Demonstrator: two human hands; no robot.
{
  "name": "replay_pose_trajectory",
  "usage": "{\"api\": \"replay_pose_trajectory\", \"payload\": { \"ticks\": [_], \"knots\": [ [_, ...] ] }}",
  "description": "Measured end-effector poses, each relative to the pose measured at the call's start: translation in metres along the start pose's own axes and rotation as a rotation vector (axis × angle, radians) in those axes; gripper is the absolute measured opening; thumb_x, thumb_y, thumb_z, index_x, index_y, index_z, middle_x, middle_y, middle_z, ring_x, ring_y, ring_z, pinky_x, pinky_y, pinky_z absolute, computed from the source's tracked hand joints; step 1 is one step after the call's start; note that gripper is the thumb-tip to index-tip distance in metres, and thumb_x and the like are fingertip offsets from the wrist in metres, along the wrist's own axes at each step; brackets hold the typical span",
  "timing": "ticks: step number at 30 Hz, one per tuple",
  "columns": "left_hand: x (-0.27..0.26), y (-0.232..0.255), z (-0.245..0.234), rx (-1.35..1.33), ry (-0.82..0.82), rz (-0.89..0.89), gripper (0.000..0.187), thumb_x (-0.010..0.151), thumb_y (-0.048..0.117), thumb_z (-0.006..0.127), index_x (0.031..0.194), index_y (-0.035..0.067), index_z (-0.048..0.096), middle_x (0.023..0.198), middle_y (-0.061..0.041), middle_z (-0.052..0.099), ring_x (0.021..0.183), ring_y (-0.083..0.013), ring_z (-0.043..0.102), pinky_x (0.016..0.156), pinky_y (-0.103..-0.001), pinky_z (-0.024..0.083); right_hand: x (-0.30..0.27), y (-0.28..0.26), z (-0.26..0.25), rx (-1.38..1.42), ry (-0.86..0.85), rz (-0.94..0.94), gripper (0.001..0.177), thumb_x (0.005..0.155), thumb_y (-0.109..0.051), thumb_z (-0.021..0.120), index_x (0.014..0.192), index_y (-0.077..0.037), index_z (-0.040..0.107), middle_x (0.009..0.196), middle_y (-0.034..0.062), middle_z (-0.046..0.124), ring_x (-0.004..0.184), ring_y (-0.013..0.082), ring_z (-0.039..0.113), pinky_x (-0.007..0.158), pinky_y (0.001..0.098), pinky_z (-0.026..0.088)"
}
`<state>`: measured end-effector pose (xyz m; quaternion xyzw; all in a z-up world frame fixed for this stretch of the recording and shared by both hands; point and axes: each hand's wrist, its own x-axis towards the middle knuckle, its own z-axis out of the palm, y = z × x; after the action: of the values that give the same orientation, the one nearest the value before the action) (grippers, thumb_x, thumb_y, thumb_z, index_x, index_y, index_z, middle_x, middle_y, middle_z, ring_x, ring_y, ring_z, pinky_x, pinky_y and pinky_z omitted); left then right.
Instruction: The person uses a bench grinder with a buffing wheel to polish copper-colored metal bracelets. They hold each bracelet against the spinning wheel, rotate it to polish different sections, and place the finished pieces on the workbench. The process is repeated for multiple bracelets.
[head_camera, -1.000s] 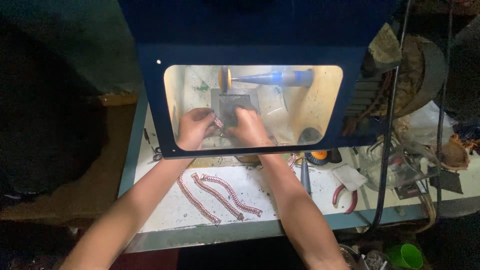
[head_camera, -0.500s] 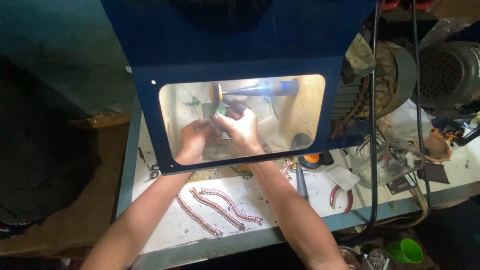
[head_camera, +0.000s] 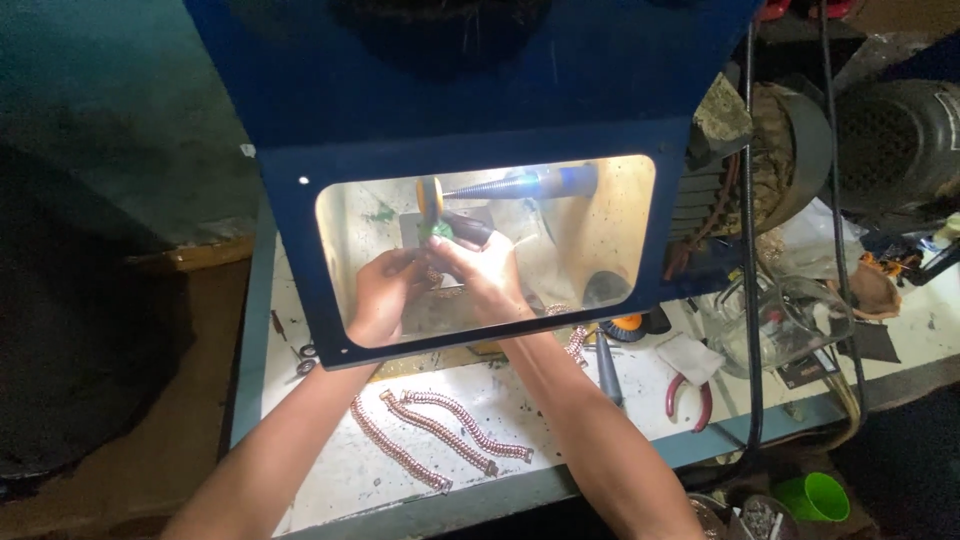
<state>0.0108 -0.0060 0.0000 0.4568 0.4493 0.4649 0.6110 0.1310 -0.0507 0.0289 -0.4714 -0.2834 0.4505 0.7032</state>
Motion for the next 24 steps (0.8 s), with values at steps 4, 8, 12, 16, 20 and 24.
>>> {"api": "replay_pose_trajectory", "payload": {
  "ticks": [4, 8, 12, 16, 20, 24],
  "knots": [
    [-0.009, 0.012, 0.002, 0.0, -0.002, -0.006, 0.046, 0.087, 0.01, 0.079, 0.127, -0.009, 0.065, 0.118, -0.032, 0.068, 0.108, -0.0455, 0.071, 0.09, -0.055, 0.061, -0.012, -0.008, 0.004, -0.068, -0.04, 0.009, 0.062, 0.074, -0.013, 0.093, 0.129, 0.001, 0.067, 0.119, 0.0272, 0.072, 0.108, 0.036, 0.072, 0.092, 0.0577, 0.059],
    [-0.019, 0.022, 0.003, 0.024, -0.002, -0.017, 0.052, 0.088, 0.014, 0.079, 0.131, -0.01, 0.061, 0.123, -0.034, 0.065, 0.113, -0.0466, 0.068, 0.094, -0.056, 0.059, -0.016, -0.01, 0.007, -0.047, -0.059, 0.006, 0.07, 0.075, -0.009, 0.091, 0.136, 0.007, 0.059, 0.122, 0.0334, 0.068, 0.107, 0.0382, 0.071, 0.09, 0.0529, 0.062],
    [-0.024, 0.028, 0.004, -0.009, 0.023, -0.004, 0.051, 0.087, 0.013, 0.078, 0.129, -0.011, 0.061, 0.123, -0.034, 0.065, 0.115, -0.0471, 0.067, 0.095, -0.055, 0.059, -0.015, -0.012, 0.004, 0.011, -0.034, -0.003, 0.072, 0.079, -0.007, 0.087, 0.14, 0.012, 0.052, 0.127, 0.036, 0.064, 0.114, 0.0409, 0.067, 0.091, 0.0541, 0.061],
    [-0.022, 0.025, 0.003, 0.001, 0.023, -0.004, 0.055, 0.086, 0.015, 0.081, 0.129, -0.011, 0.061, 0.123, -0.035, 0.065, 0.116, -0.0471, 0.066, 0.096, -0.056, 0.058, -0.018, -0.018, 0.006, -0.011, -0.014, 0.009, 0.071, 0.079, -0.009, 0.087, 0.139, 0.01, 0.054, 0.128, 0.0335, 0.065, 0.115, 0.0373, 0.067, 0.093, 0.0529, 0.06],
    [-0.023, 0.021, 0.004, -0.016, 0.019, 0.012, 0.05, 0.087, 0.012, 0.078, 0.13, -0.01, 0.061, 0.123, -0.034, 0.065, 0.114, -0.0454, 0.068, 0.095, -0.055, 0.059, -0.012, -0.009, -0.003, -0.039, -0.029, -0.048, 0.069, 0.079, -0.014, 0.088, 0.137, 0.007, 0.056, 0.124, 0.031, 0.068, 0.111, 0.0343, 0.07, 0.086, 0.0488, 0.063],
    [-0.033, 0.029, 0.006, -0.016, 0.03, 0.032, 0.049, 0.087, 0.012, 0.079, 0.127, -0.011, 0.063, 0.121, -0.034, 0.066, 0.113, -0.0448, 0.069, 0.095, -0.054, 0.06, -0.01, -0.004, -0.005, -0.044, -0.023, -0.084, 0.069, 0.079, -0.015, 0.089, 0.137, 0.005, 0.058, 0.124, 0.0299, 0.069, 0.109, 0.0338, 0.071, 0.08, 0.0485, 0.067]
  ]
}}
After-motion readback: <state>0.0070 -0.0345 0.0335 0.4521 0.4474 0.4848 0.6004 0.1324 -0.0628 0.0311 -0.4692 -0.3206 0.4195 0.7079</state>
